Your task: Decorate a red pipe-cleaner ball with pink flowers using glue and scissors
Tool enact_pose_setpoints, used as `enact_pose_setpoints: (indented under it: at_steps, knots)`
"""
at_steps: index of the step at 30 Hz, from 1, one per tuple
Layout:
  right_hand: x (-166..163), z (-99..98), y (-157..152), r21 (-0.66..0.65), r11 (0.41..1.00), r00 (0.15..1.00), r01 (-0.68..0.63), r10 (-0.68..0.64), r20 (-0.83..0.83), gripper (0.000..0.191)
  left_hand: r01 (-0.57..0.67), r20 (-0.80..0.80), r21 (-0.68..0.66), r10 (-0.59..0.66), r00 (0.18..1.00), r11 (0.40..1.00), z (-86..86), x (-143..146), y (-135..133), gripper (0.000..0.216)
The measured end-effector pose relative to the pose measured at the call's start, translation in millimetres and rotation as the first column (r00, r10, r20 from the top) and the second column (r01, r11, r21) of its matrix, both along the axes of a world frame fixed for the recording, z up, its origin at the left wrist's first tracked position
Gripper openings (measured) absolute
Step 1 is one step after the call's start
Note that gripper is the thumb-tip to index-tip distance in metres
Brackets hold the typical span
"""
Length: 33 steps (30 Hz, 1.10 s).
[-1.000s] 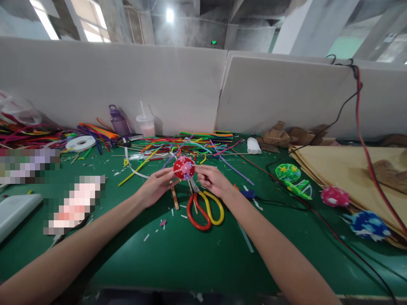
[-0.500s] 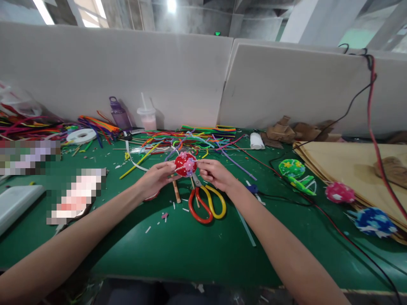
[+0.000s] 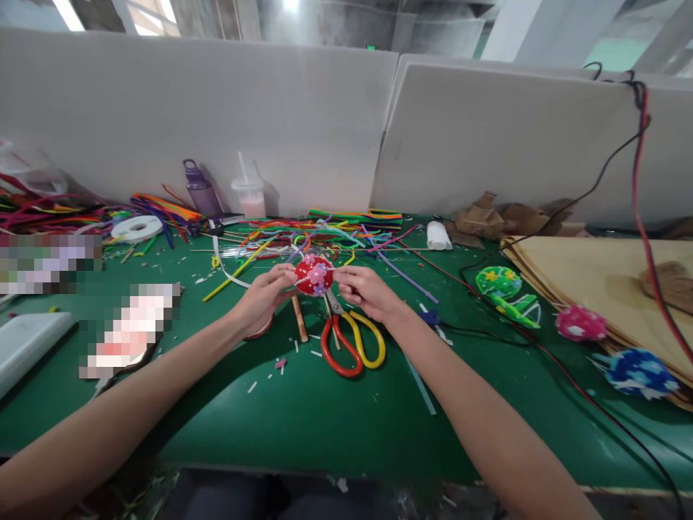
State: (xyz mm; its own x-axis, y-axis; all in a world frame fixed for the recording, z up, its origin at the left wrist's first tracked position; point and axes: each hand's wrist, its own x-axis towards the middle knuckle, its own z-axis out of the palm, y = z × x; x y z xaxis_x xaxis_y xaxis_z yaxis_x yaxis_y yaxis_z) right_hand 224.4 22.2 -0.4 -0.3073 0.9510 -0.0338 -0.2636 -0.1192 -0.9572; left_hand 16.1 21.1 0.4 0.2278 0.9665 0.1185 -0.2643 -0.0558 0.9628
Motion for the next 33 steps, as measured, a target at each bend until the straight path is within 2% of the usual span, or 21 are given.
enact_pose_setpoints:
  at_steps: [5, 9, 16, 19, 25, 29, 33]
  knots:
    - [1.5, -0.8, 1.9, -0.103, 0.992, 0.987, -0.065, 0.049, -0.154, 0.027, -0.016, 0.024, -0.001, 0.016, 1.0, 1.0, 0.6, -0.9, 0.0, 0.023]
    - [-1.0, -3.6, 1.8, -0.145, 0.985, 0.98, -0.098, 0.07, -0.186, 0.029, -0.087, 0.025, -0.009, 0.087, 0.996, 0.996, -3.3, -1.3, 2.9, 0.02]
    - [-6.6, -6.3, 0.5, -0.166, 0.981, 0.975, -0.097, 0.06, -0.215, 0.025, 0.028, 0.018, 0.015, -0.028, 0.999, 1.0, -1.8, -2.0, 0.1, 0.012]
    - [-7.1, -6.7, 0.4, -0.167, 0.981, 0.974, -0.098, 0.06, -0.218, 0.024, 0.026, -0.03, 0.068, -0.024, 0.999, 0.997, -4.3, -3.6, 0.8, 0.011]
    - [-7.5, -7.1, 0.6, -0.157, 0.983, 0.975, -0.096, 0.062, -0.212, 0.026, -0.057, -0.09, 0.144, 0.07, 0.993, 0.988, -12.3, -5.4, 6.0, 0.011]
    - [-8.3, -6.7, 0.0, -0.148, 0.984, 0.976, -0.102, 0.071, -0.204, 0.026, -0.159, -0.128, 0.173, 0.183, 0.975, 0.972, -12.9, -4.2, 7.0, 0.008]
    - [-8.6, -5.7, -0.6, -0.136, 0.985, 0.977, -0.103, 0.075, -0.202, 0.026, -0.207, -0.154, 0.211, 0.241, 0.958, 0.955, -11.7, -2.7, 6.2, 0.006]
